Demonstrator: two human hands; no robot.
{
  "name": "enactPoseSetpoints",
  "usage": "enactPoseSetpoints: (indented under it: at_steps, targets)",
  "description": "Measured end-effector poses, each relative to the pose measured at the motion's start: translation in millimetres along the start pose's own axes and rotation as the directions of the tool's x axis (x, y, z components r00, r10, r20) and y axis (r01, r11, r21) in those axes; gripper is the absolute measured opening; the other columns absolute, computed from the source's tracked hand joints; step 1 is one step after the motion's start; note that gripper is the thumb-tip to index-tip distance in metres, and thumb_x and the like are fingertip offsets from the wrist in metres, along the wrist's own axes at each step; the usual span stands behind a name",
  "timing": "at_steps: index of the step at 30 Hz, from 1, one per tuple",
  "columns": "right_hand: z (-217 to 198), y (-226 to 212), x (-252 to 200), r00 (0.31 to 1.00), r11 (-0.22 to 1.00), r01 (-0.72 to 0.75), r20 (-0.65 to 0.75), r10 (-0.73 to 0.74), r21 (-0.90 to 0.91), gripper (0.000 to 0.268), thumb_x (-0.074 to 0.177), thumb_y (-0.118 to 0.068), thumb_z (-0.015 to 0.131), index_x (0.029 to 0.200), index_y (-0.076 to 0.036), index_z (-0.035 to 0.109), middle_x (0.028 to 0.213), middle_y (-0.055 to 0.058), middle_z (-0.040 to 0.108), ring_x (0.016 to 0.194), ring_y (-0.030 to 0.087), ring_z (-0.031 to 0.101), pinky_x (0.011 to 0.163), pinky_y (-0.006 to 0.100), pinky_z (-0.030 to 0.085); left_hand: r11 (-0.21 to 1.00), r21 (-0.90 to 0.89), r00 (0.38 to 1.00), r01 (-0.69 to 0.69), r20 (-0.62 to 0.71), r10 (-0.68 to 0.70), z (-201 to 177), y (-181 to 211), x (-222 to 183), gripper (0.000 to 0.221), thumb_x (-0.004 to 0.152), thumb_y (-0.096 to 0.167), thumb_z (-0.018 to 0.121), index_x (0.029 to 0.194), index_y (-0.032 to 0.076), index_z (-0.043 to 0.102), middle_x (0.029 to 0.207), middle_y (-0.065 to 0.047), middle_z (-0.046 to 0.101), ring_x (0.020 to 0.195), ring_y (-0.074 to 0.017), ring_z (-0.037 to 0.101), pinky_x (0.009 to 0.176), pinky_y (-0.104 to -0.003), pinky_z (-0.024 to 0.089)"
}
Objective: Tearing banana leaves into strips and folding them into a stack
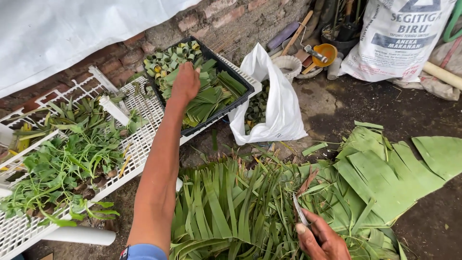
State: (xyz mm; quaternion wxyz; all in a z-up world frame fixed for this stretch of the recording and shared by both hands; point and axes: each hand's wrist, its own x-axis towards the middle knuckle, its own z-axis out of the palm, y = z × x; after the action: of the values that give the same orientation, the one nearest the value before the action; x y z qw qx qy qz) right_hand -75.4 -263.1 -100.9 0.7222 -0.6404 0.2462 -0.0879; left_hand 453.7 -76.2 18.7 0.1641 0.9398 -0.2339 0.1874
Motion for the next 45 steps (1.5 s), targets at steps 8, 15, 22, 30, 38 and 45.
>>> enactPoseSetpoints:
  at_steps: [8,15,22,30,38,45]
  targets:
    - [-5.0,57.4,20.6,0.997,0.994,0.080,-0.022,-0.078,0.079,0.046,0.086,-0.004,0.069,0.131,0.009,0.066,0.064,0.019,0.075,0.046,0.018,0.056,0.044,0.029,0.041,-0.146,-0.903,0.913,0.403,0.386,0.134,-82.5,22.7,-9.0,0.031,0.105,0.021,0.053,0.125,-0.003,0.057,0.090,-0.012,0.065,0.066,-0.0163,0.061,0.058,-0.029,0.055]
    - [1.2,55.9,27.4,0.990,0.989,0.141,0.035,-0.139,-0.055,0.049,0.085,-0.012,0.070,0.129,0.008,0.067,0.054,0.014,0.075,0.042,0.016,0.064,0.040,0.028,0.049,-0.116,-0.899,0.906,0.422,0.413,0.098,-73.2,8.3,-11.0,0.032,0.105,0.026,0.054,0.127,0.003,0.057,0.081,-0.006,0.062,0.058,-0.0114,0.056,0.047,-0.026,0.048]
    - [4.2,66.8,29.5,0.989,0.988,0.142,-0.018,-0.144,-0.066,0.043,0.084,-0.012,0.072,0.123,0.005,0.071,0.051,0.011,0.073,0.039,0.015,0.060,0.038,0.026,0.044,0.725,-0.595,0.911,0.346,0.398,-0.109,-62.1,3.1,7.0,0.030,0.109,0.032,0.036,0.116,0.006,0.049,0.081,0.001,0.047,0.068,-0.0106,0.042,0.062,-0.029,0.041]
    - [12.4,30.8,20.4,0.990,0.957,0.093,-0.075,-0.117,-0.273,0.043,0.081,-0.017,0.076,0.121,-0.004,0.076,0.056,0.009,0.081,0.042,0.012,0.066,0.045,0.024,0.047,0.959,0.262,0.792,0.112,0.560,-0.245,-18.8,2.3,-13.2,0.062,0.109,0.054,0.031,0.128,-0.001,0.053,0.135,-0.017,0.045,0.120,-0.0336,0.044,0.106,-0.052,0.037]
    - [29.7,-51.9,7.0,0.994,0.907,0.047,0.107,-0.002,-0.419,0.049,0.089,-0.034,0.062,0.132,-0.012,0.068,0.059,0.006,0.073,0.039,0.014,0.053,0.031,0.030,0.037,0.991,0.125,0.987,-0.044,0.158,0.024,-52.2,10.1,-48.7,0.049,0.109,0.039,0.042,0.131,-0.004,0.052,0.141,-0.022,0.041,0.117,-0.0417,0.041,0.101,-0.059,0.032]
    - [54.5,-84.3,-2.4,0.975,0.896,-0.112,0.124,0.182,-0.431,0.036,0.094,-0.021,0.054,0.126,-0.007,0.058,0.081,0.009,0.062,0.065,0.021,0.061,0.055,0.037,0.055,0.987,-0.136,0.987,-0.079,0.131,0.097,-113.9,-15.5,-210.6,0.064,0.105,0.050,0.038,0.143,0.000,0.048,0.154,-0.021,0.034,0.128,-0.0409,0.037,0.104,-0.055,0.031]
